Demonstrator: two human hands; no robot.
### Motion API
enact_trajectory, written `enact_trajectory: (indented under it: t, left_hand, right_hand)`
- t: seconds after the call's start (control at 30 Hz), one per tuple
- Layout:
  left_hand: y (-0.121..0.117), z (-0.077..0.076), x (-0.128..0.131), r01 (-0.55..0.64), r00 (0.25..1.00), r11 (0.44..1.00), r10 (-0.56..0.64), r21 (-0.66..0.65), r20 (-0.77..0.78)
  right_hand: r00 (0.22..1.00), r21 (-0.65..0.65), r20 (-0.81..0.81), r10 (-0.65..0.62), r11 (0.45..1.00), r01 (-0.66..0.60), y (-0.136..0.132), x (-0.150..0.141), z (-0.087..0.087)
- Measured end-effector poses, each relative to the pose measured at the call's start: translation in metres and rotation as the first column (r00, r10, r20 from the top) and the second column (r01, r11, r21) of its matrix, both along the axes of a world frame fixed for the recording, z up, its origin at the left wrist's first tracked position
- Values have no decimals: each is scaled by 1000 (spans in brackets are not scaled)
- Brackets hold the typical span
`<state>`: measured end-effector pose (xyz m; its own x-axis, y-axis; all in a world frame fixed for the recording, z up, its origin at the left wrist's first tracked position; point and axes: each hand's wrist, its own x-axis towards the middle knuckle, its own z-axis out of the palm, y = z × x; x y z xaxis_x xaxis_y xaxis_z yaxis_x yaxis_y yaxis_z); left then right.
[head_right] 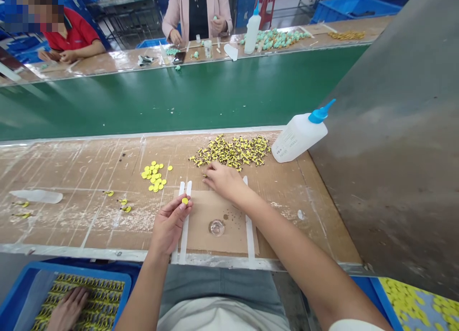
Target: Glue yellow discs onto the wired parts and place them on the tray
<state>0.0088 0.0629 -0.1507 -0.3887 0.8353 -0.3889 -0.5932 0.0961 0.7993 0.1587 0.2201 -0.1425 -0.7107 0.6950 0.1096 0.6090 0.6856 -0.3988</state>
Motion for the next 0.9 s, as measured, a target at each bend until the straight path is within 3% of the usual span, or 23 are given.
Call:
enact_trajectory:
  t: [0.4, 0.53, 0.7, 0.9]
  left_hand:
    - [-1, -4, -2, 4, 1000, 999, -6, 47, 31]
    - [-2, -5, -3, -4, 999, 999, 2, 35, 39]
    - [-3, -8, -4, 27, 999, 999, -28, 43, 26]
    - [-2, -4, -2, 33, 999, 999, -33, 32, 13]
  right_hand:
    - [993, 140, 109, 48, 988, -63, 10, -6, -8]
    - [994, 152, 111, 5, 988, -22, 12, 1, -5]
    - [999, 82, 47, 9, 997, -12, 11, 16, -4]
    - [997, 15, -58, 43, 999, -43, 18, 20, -16]
